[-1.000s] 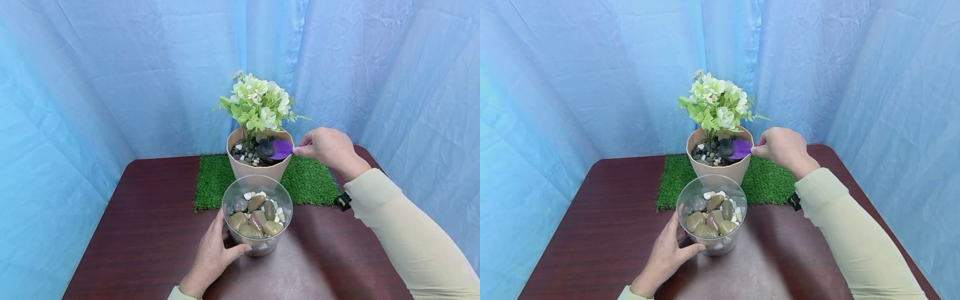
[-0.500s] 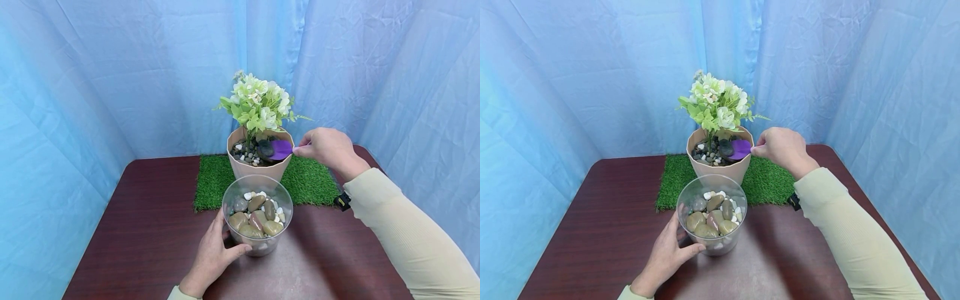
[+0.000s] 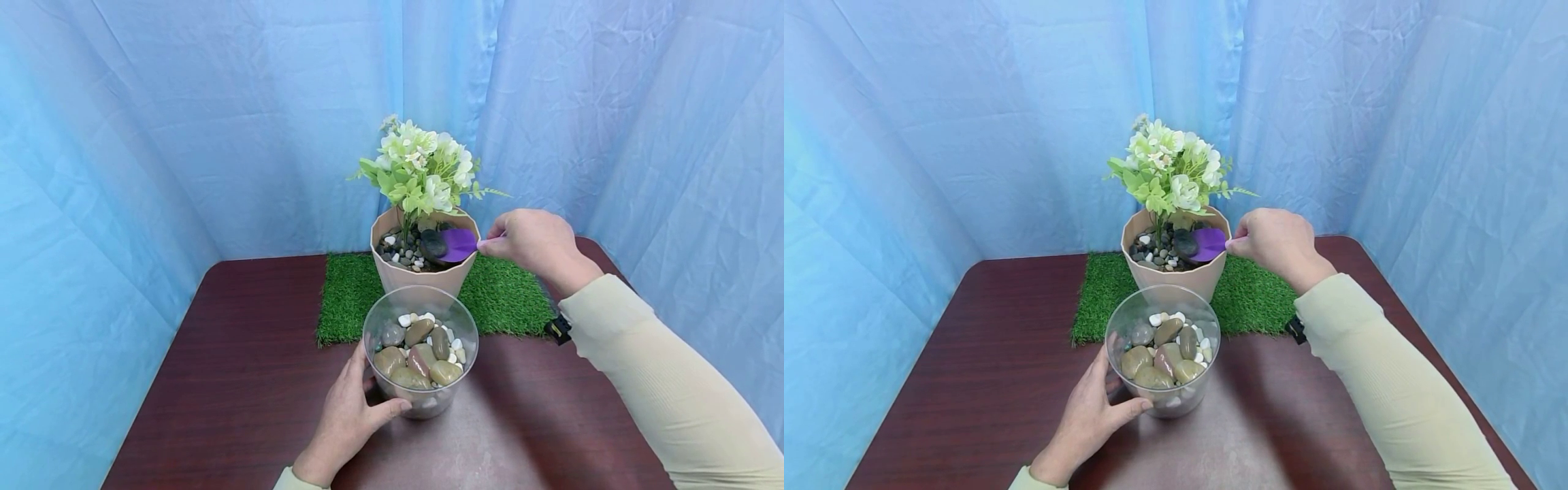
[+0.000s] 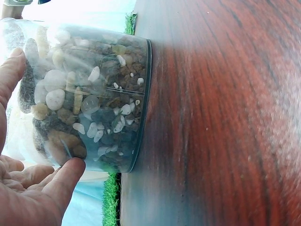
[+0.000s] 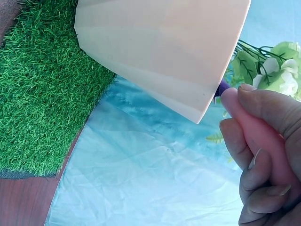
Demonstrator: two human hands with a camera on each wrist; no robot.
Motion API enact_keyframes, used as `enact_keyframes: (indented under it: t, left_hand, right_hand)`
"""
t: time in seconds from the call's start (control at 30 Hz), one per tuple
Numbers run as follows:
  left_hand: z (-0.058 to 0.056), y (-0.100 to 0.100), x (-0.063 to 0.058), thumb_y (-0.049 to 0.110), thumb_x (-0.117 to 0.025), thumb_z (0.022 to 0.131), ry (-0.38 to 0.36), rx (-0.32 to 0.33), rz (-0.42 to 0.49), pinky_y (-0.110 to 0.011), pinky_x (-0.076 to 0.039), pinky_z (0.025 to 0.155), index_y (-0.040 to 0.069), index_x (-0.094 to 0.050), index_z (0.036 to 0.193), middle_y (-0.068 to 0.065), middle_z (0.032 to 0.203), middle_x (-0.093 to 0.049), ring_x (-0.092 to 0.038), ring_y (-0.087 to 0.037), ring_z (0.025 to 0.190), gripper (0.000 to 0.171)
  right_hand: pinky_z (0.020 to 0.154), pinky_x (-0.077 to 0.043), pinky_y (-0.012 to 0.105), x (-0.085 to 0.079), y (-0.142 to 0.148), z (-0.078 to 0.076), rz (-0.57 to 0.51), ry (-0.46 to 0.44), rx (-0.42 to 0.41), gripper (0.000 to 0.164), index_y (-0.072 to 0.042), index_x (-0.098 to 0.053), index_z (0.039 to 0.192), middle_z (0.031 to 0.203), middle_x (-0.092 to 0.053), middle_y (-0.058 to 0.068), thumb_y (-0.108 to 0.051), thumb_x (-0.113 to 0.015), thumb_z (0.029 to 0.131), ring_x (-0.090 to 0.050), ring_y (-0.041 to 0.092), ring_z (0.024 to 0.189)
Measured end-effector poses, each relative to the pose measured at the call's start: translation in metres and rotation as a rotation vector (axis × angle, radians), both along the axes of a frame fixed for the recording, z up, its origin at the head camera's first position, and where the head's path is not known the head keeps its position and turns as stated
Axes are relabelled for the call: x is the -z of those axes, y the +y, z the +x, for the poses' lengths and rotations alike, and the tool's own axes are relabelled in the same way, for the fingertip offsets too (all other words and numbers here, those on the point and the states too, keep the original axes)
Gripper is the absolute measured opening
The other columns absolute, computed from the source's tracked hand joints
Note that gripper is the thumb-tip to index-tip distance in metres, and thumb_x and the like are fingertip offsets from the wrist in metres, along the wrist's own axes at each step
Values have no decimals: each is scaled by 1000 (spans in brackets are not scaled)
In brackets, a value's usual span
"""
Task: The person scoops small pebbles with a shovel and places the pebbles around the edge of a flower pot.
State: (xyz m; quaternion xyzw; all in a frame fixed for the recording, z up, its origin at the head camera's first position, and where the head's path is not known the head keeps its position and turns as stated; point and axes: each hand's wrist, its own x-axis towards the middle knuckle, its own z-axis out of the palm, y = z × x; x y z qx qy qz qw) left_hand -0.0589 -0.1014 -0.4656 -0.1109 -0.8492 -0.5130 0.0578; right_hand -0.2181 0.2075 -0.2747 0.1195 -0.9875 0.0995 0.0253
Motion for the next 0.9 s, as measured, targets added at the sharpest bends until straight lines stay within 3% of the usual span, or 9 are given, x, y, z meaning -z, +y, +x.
enact_keyframes:
  t: [0.9]
  left_hand:
    - [0, 0, 0, 43, -96, 72, 5, -4, -5, -29, -61, 99, 15, -20, 168, -15, 161, -43, -57, -25, 136, 125]
  right_hand:
    - [50, -47, 45, 4, -5, 2, 37, 77, -18, 20, -29, -80, 99, 85, -76, -3, -46, -72, 95, -66, 25, 71]
